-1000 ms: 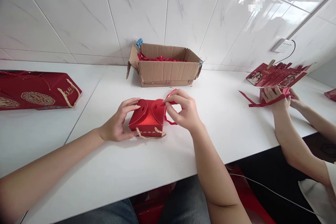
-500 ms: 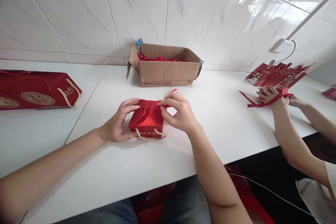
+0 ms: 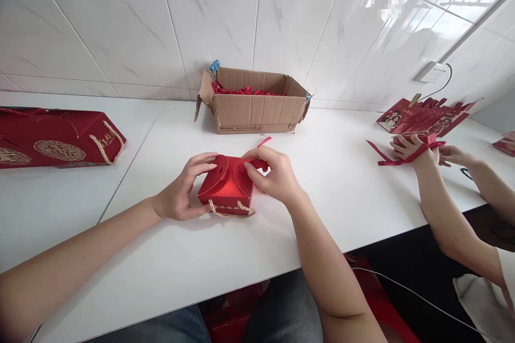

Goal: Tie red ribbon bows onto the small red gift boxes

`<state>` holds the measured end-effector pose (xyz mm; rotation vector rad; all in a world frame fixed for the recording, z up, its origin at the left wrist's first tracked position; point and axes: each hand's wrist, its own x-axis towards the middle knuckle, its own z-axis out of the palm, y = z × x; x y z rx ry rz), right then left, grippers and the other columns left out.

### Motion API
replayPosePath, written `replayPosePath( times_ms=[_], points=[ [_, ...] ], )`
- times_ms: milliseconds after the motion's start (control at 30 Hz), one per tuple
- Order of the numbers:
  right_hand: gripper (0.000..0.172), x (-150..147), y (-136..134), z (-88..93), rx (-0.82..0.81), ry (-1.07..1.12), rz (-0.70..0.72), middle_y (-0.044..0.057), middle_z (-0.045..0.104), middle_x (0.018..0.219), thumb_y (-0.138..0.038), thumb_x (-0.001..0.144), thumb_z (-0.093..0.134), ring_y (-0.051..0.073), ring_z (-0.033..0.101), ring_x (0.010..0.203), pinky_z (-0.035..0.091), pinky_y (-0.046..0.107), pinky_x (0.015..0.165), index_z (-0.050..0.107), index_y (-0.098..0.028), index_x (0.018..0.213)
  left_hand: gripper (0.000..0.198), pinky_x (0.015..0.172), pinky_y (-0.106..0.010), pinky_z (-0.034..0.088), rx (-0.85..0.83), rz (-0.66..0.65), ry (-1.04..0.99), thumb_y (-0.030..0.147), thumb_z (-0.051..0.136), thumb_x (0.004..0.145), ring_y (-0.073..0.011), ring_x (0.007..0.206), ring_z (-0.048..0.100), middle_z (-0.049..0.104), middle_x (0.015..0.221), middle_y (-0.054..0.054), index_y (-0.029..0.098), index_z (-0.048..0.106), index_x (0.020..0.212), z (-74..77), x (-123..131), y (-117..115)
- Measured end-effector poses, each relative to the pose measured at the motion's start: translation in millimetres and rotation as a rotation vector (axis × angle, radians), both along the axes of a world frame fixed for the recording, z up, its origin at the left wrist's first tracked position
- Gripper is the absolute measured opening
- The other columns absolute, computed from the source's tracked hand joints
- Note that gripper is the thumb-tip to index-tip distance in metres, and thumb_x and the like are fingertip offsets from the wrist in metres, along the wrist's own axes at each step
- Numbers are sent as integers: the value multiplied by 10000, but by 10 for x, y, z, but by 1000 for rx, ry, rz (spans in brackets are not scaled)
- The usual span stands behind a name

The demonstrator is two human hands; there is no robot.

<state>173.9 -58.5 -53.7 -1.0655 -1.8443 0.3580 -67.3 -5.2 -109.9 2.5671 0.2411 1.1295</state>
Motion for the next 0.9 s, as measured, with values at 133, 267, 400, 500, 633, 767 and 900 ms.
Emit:
replayPosePath(
  times_ms=[133, 267, 400, 500, 633, 767, 900],
  points=[
    [69, -49, -12, -17, -96, 78, 22, 13, 684, 787, -169, 823, 601, 103, 537, 630, 471, 249, 575, 646, -195, 868, 833, 1064, -613, 376, 10, -2, 0, 276, 708, 748, -364, 1375, 301, 302, 1443, -198, 248, 250, 1443, 12, 2, -4],
    [36, -54, -31, -4, -119, 79, 36, 18, 687, 784, -205, 828, 612, 106, 540, 629, 477, 256, 583, 643, -191, 838, 835, 1064, -602, 384, 16, -5, -2, 269, 707, 749, -358, 1372, 304, 303, 1436, -203, 238, 245, 1444, 21, 11, -8],
    [87, 20, -27, 30, -59, -1, 110, 35, 677, 787, -155, 816, 581, 133, 586, 689, 491, 284, 624, 662, -184, 826, 845, 1061, -604, 383, 16, -1, -6, 270, 727, 736, -367, 1364, 314, 303, 1437, -218, 222, 259, 1438, 11, 8, -5],
    [153, 75, -13, 34, 4, -51, 169, 58, 667, 867, -116, 792, 565, 158, 616, 775, 508, 306, 661, 682, -188, 861, 860, 1050, -615, 386, 16, -2, -6, 285, 735, 730, -368, 1359, 321, 306, 1439, -215, 236, 252, 1440, 3, 4, -1],
    [250, 93, -5, 21, 19, -70, 135, 27, 666, 838, -120, 811, 569, 136, 607, 736, 519, 295, 668, 630, -208, 1036, 855, 1037, -620, 396, 10, 6, 1, 289, 736, 730, -377, 1362, 322, 319, 1439, -216, 248, 254, 1434, 8, 4, -4],
    [86, 94, 0, 25, 36, -87, 139, 14, 656, 772, -140, 809, 617, 121, 580, 671, 505, 277, 618, 620, -199, 873, 864, 1053, -610, 390, 10, 8, 0, 273, 744, 722, -368, 1362, 323, 327, 1432, -209, 251, 253, 1434, 14, 8, -12],
    [44, 104, 11, 35, 85, -110, 200, 37, 657, 797, -169, 817, 639, 145, 608, 722, 528, 308, 651, 666, -202, 824, 865, 1063, -608, 381, 11, -7, -4, 273, 736, 730, -353, 1367, 311, 327, 1427, -201, 253, 246, 1442, 6, 10, -10]
  ],
)
